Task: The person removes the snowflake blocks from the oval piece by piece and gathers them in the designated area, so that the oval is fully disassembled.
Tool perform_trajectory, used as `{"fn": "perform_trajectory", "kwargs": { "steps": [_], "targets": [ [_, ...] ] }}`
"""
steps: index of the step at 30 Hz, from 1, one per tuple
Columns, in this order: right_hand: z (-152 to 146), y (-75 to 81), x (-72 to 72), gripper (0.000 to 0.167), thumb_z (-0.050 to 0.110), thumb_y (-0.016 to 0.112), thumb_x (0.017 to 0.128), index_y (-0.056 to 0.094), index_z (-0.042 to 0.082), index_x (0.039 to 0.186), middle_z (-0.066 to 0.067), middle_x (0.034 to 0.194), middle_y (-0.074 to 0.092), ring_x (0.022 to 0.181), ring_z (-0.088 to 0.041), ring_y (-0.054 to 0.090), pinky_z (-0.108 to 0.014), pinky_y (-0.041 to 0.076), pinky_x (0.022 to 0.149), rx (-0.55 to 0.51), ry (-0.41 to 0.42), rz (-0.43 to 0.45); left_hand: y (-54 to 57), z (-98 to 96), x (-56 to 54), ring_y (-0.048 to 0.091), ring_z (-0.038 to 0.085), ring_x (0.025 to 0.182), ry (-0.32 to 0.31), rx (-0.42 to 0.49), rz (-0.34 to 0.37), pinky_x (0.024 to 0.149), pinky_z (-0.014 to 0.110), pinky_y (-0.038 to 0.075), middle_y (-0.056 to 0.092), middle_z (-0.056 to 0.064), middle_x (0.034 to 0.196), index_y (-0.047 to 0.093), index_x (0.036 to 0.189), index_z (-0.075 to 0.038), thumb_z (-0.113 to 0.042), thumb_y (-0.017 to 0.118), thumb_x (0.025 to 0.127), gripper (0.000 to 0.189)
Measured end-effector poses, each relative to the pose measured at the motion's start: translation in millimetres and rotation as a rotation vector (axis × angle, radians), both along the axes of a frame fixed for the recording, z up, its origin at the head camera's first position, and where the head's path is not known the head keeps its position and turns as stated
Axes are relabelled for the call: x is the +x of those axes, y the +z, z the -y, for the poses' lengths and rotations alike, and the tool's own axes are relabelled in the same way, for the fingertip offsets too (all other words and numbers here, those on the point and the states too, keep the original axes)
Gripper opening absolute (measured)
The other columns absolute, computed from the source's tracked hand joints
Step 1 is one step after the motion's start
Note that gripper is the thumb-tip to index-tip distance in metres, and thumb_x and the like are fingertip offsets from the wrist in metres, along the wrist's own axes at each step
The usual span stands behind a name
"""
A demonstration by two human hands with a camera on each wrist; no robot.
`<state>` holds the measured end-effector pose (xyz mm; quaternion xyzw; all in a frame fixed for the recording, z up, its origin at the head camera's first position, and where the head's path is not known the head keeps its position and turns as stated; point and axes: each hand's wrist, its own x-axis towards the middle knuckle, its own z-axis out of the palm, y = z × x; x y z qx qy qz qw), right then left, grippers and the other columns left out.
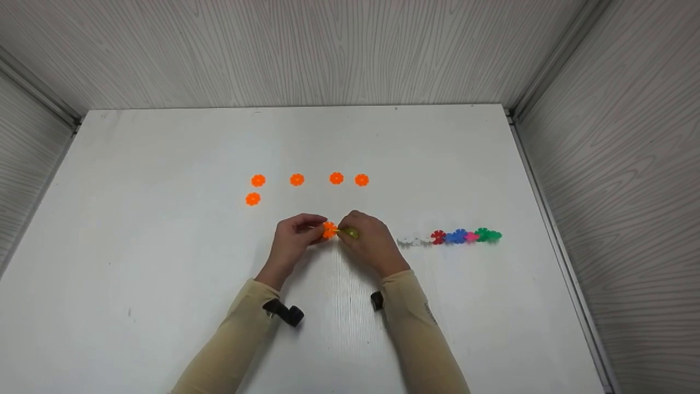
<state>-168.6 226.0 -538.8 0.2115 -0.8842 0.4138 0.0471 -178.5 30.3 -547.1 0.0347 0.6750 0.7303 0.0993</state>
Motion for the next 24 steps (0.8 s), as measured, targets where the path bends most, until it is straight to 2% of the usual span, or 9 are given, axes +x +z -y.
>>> {"fn": "perform_trajectory", "kwargs": {
  "steps": [3, 8, 13, 18, 24],
  "targets": [
    [-0.8, 0.1, 0.1, 0.008, 0.005, 0.073, 0.089, 0.074, 0.012, 0.093, 0.007, 0.091, 0.066, 0.086, -0.012, 0.06, -0.035, 0.053, 0.081, -0.003, 0.003, -0.001, 0.8, -2.6, -0.1, 0.065, 0.023, 0.081, 0.0, -0.027, 0.017, 0.076, 0.031, 0.058, 0.068, 0.009, 0.096, 0.071, 0.107, 0.004, 0.0, 0.068, 0.09, 0.018],
    [-2.8, 1.1, 0.3, 0.011, 0.004, 0.071, 0.089, 0.074, 0.013, 0.094, 0.008, 0.092, 0.066, 0.087, -0.012, 0.06, -0.036, 0.052, 0.083, -0.018, -0.01, 0.03, 0.4, -8.0, 0.2, 0.065, 0.022, 0.081, 0.01, -0.016, 0.048, 0.075, 0.03, 0.058, 0.067, 0.009, 0.095, 0.072, 0.104, 0.001, 0.003, 0.07, 0.087, 0.017],
    [-5.4, 0.5, -0.7, 0.013, 0.003, 0.072, 0.089, 0.074, 0.015, 0.095, 0.009, 0.093, 0.067, 0.088, -0.012, 0.06, -0.036, 0.052, 0.085, -0.027, -0.002, 0.049, 1.8, -10.8, 3.5, 0.066, 0.023, 0.079, 0.032, -0.016, 0.042, 0.073, 0.03, 0.059, 0.067, 0.011, 0.094, 0.073, 0.1, 0.002, 0.004, 0.069, 0.086, 0.015],
    [-6.9, -0.7, -1.1, 0.015, 0.002, 0.072, 0.089, 0.075, 0.014, 0.098, 0.008, 0.095, 0.069, 0.09, -0.013, 0.062, -0.037, 0.052, 0.086, -0.039, 0.021, 0.035, 4.8, -10.5, 5.1, 0.067, 0.023, 0.077, 0.061, 0.014, 0.045, 0.072, 0.031, 0.059, 0.068, 0.011, 0.091, 0.074, 0.096, 0.002, 0.005, 0.069, 0.085, 0.013],
    [-5.7, -1.4, -1.0, 0.016, 0.001, 0.071, 0.089, 0.074, 0.012, 0.1, 0.006, 0.097, 0.069, 0.091, -0.014, 0.062, -0.038, 0.053, 0.086, -0.041, 0.033, 0.009, 5.0, -7.9, 3.1, 0.067, 0.025, 0.079, 0.075, 0.06, 0.097, 0.074, 0.033, 0.059, 0.069, 0.012, 0.091, 0.075, 0.094, 0.0, 0.003, 0.071, 0.085, 0.01]
  ]
}}
